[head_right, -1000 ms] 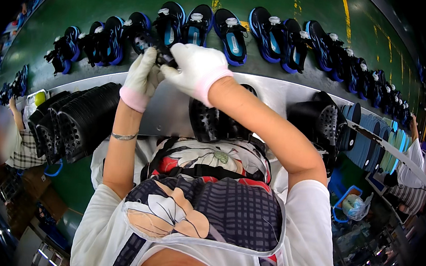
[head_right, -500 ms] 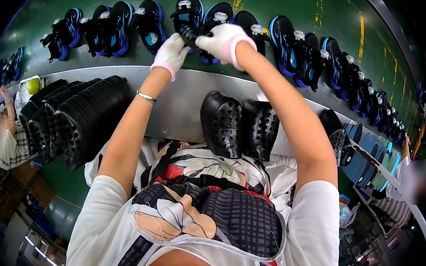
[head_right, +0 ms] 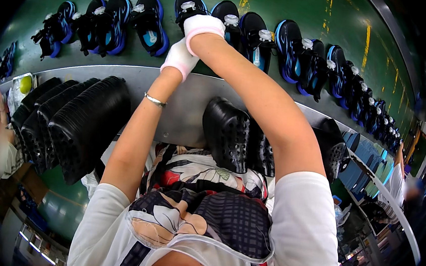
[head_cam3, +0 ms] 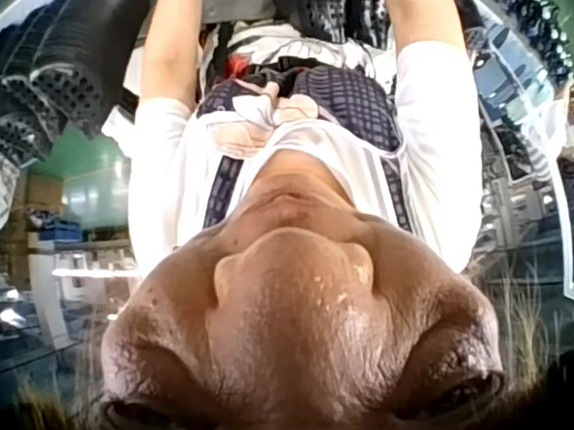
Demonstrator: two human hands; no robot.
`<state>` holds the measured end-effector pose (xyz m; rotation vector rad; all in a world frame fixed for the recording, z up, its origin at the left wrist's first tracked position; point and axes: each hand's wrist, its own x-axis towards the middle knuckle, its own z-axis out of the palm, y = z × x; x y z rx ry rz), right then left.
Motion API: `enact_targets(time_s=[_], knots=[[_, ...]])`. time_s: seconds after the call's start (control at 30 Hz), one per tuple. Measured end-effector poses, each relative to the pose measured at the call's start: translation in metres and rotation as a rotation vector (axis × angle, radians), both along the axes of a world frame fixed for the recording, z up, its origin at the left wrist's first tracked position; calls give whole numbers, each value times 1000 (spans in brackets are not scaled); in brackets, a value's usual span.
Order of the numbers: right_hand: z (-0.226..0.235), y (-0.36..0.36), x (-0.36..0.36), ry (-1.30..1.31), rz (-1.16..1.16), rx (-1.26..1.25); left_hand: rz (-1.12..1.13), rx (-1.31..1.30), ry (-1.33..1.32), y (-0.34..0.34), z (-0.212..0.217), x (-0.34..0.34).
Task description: The person picks up shoes from a table, turns them over by hand to check the outsoles and sides, and then places them onto a conveyor belt.
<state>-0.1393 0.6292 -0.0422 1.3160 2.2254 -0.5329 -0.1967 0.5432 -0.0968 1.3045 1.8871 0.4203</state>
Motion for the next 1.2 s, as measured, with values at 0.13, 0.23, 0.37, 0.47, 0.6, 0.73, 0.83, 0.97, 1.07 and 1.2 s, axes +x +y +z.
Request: enact_targets(time_s=[0.13, 0.23, 0.37, 0.47, 0.6, 0.73, 0.83, 0.97, 1.07, 1.2], knots=[[3, 0, -17, -37, 23, -10, -29, -115, -3, 6, -14, -11], [-10, 2, -13, 2, 44, 6, -81, -118, -1, 10, -17, -13], [-19, 8, -8, 15, 139, 28, -115, -171, 44, 17, -28, -13], [-28, 10, -13, 122, 75, 76, -145, -140, 84, 16, -39, -17], [-13, 7, -4, 149, 101, 24, -272, -69, 201, 17, -33, -20], [-22, 8, 1, 246, -36, -98, -380, 39, 314, 18, -52, -30], [26, -22, 26, 304, 91, -42, -326, 70, 311, 14, -75, -54], [60, -69, 135, 560, -50, 123, -426, 55, 405, 21, -21, -45], [74, -114, 222, 550, -268, 215, -441, 129, 259, 13, -39, -71], [91, -173, 321, 479, -508, 415, -513, 66, 456, 8, -17, -74]])
